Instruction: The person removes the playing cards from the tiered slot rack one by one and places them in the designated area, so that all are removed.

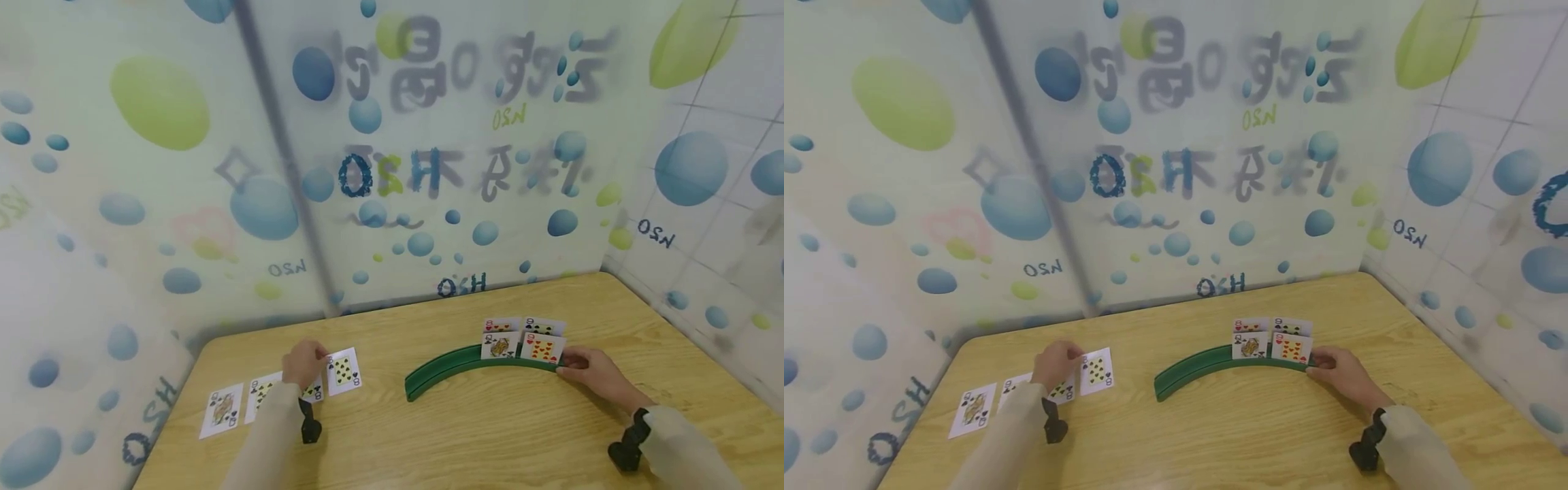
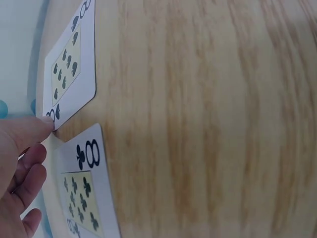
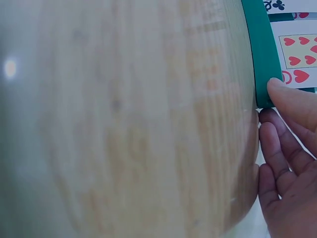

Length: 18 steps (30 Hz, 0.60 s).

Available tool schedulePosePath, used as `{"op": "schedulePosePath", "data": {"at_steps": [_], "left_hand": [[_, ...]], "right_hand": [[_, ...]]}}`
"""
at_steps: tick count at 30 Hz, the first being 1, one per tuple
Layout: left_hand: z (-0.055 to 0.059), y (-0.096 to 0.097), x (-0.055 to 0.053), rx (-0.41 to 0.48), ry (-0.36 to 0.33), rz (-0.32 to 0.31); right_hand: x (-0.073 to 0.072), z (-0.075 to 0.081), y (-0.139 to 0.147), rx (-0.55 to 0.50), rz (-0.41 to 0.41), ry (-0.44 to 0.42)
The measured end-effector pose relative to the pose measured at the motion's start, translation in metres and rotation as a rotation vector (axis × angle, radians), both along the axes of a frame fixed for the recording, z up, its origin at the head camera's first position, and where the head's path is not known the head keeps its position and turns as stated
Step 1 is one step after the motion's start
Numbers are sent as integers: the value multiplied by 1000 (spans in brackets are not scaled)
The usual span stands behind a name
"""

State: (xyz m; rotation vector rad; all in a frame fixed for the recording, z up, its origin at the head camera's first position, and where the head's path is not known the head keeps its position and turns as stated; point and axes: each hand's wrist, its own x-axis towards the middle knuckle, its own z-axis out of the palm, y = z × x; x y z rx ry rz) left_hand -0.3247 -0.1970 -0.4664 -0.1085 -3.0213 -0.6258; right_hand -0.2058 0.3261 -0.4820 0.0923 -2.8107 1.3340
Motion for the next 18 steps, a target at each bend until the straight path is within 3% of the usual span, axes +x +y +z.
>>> {"op": "schedulePosePath", "data": {"at_steps": [18], "left_hand": [[-5,0,3,-31,31,-11]], "right_hand": [[0,-1,0,7,3,-2]]}}
